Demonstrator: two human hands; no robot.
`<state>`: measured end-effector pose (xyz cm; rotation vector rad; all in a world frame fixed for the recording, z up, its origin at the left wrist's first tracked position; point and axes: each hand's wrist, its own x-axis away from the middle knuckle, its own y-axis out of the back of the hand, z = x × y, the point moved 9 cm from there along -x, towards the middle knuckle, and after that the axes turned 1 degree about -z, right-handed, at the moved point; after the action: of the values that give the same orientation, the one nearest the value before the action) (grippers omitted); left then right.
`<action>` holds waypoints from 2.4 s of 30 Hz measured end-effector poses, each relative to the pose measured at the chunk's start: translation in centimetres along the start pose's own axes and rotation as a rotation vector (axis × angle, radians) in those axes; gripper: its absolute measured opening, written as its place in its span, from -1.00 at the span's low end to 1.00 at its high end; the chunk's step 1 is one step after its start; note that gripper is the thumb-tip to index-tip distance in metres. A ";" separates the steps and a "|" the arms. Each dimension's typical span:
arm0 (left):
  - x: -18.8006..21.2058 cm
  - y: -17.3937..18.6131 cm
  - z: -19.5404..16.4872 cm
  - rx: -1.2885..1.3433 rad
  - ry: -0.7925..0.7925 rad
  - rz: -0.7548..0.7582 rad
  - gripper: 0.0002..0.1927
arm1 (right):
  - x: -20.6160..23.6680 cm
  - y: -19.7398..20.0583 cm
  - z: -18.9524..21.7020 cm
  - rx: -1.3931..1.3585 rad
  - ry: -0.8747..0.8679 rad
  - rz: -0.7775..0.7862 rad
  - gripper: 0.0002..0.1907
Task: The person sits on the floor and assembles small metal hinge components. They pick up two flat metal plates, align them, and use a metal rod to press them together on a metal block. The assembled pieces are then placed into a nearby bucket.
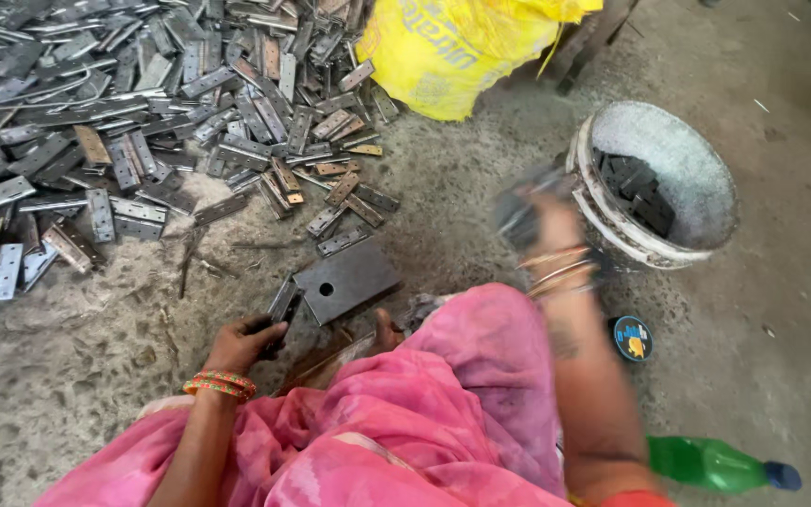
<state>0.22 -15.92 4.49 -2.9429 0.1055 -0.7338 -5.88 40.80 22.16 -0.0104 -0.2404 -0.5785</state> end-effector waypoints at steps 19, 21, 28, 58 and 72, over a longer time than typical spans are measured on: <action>0.0 -0.7 -2.4 -0.268 -0.087 -0.048 -0.56 | 11.1 -26.0 -6.2 0.049 0.399 0.754 -0.42; 0.7 -0.9 -4.4 -0.564 -0.267 -0.122 -0.46 | 15.8 -29.4 -5.9 0.520 0.814 0.871 -0.29; 2.1 -4.9 -5.9 -0.860 -0.433 0.037 -0.60 | 20.5 -34.5 -13.2 1.124 0.872 1.349 -0.14; -2.0 4.3 2.3 -1.230 0.245 -0.333 -0.74 | 8.2 -27.3 -14.2 0.902 0.654 0.288 -0.42; -2.0 3.2 -1.9 -1.002 -0.054 -0.521 -0.65 | 7.7 -23.3 -14.2 0.892 0.699 0.248 -0.74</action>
<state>-2.51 -19.10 4.83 -4.0188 -0.4527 -0.8249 -9.16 16.03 8.78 0.9972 0.2006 -0.1641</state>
